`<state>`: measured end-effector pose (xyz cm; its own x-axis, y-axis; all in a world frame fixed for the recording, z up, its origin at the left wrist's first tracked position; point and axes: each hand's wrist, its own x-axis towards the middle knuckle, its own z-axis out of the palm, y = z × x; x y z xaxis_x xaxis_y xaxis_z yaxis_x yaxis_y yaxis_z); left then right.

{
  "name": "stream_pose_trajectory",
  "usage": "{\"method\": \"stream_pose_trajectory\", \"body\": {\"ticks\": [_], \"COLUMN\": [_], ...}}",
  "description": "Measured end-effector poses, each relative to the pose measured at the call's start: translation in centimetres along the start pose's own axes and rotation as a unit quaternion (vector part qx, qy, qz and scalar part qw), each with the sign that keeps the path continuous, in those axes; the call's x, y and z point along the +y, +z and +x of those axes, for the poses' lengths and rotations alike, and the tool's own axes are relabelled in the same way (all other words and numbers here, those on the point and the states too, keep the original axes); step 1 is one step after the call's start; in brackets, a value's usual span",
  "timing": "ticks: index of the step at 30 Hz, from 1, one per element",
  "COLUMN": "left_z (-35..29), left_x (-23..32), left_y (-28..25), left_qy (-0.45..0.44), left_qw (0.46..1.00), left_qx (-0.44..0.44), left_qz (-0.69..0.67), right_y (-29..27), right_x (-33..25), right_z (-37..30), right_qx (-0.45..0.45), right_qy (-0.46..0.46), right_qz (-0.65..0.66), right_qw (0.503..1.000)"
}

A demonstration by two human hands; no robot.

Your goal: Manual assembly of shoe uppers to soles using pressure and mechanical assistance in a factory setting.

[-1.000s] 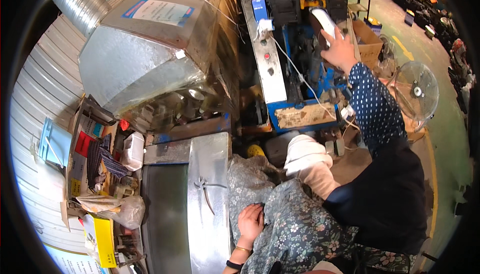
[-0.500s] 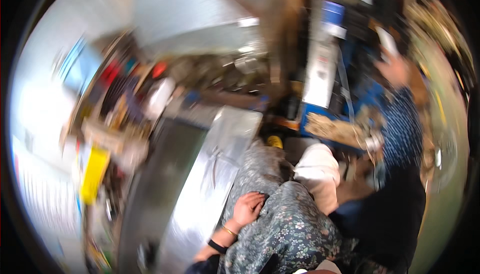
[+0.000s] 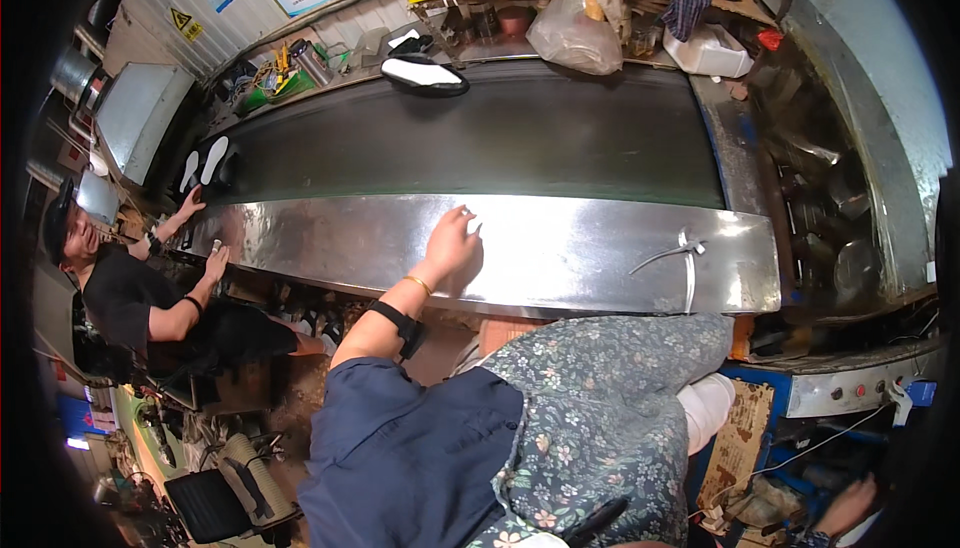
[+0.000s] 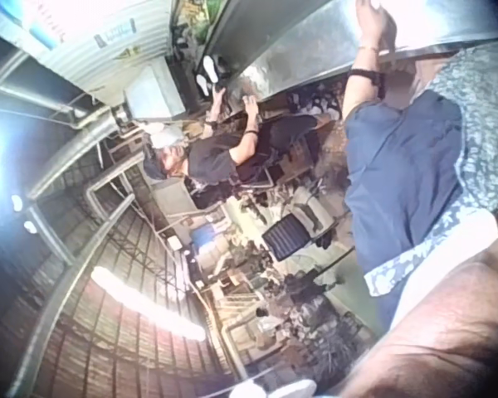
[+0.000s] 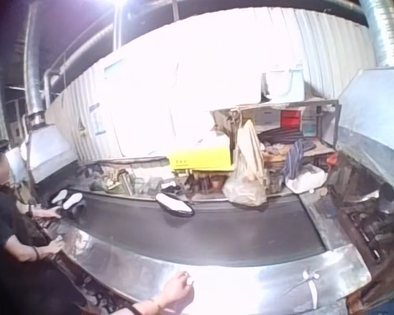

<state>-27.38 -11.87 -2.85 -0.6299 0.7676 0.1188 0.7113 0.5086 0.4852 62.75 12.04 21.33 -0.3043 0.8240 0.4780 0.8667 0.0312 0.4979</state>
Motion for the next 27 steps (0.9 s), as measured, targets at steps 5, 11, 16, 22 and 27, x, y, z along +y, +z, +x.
{"method": "stream_pose_trajectory", "body": {"ticks": [5, 11, 16, 22, 27], "left_z": [9.2, 20.9, 31.8, 37.0, 38.4], "left_x": [-5.3, -6.6, -8.2, -6.3, -8.8], "left_y": [-0.1, 1.3, 2.2, 4.3, 3.1], "left_qy": [-0.063, -0.015, -0.341, -0.294, -0.008], "left_qw": [0.996, 0.999, 0.893, 0.933, 0.904], "left_qx": [0.063, 0.040, 0.123, 0.199, 0.008], "left_qz": [-0.011, 0.006, -0.268, 0.054, 0.427], "right_y": [9.5, -5.4, -8.7, -8.8, -8.5], "right_x": [-24.7, -45.3, -47.4, -43.4, -41.8], "right_z": [-11.0, -3.9, -1.7, -5.7, -9.5], "right_qx": [-0.207, -0.189, -0.216, -0.296, -0.351], "right_qy": [0.238, 0.151, -0.006, 0.193, 0.248], "right_qz": [0.566, 0.598, 0.573, 0.509, 0.432], "right_qw": [0.761, 0.764, 0.791, 0.785, 0.793]}}
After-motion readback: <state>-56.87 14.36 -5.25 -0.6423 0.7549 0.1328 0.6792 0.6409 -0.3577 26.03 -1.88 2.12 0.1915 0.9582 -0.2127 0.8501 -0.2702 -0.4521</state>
